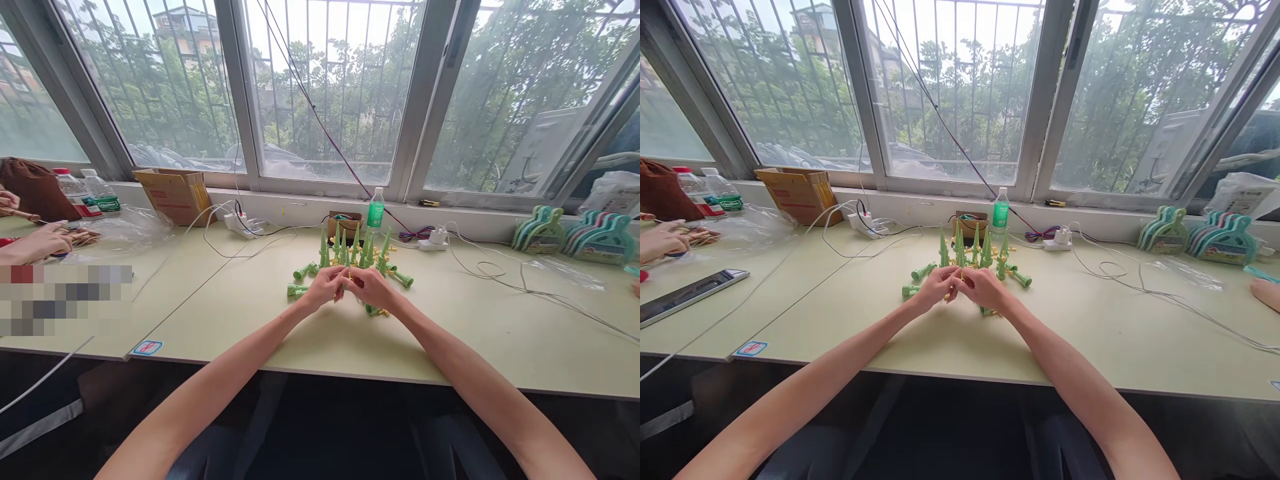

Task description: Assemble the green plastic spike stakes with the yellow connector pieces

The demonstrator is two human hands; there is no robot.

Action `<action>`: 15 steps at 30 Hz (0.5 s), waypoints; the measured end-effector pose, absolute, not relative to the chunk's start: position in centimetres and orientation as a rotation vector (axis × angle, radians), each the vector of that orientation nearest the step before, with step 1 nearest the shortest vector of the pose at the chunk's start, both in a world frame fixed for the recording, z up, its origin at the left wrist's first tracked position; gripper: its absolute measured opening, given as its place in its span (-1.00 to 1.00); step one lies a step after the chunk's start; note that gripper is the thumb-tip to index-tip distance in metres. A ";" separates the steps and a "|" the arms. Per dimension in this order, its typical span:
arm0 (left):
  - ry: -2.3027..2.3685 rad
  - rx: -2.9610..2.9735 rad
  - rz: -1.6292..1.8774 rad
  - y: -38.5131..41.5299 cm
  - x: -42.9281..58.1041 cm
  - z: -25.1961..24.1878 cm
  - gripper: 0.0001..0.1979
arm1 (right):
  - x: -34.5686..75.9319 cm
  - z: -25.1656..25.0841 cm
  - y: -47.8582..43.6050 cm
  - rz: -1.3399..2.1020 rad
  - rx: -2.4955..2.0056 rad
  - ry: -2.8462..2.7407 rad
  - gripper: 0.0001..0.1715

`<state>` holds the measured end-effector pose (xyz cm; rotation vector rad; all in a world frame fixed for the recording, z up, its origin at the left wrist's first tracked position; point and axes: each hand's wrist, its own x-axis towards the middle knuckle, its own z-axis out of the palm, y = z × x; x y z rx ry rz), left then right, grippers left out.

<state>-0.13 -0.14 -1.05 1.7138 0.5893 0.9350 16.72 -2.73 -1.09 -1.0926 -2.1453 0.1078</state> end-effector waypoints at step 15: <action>0.823 1.678 1.438 0.3 -0.8 0.3 -0.66 | 17.4 -0.8 -2.4 -0.014 -1.118 -2.078 -0.65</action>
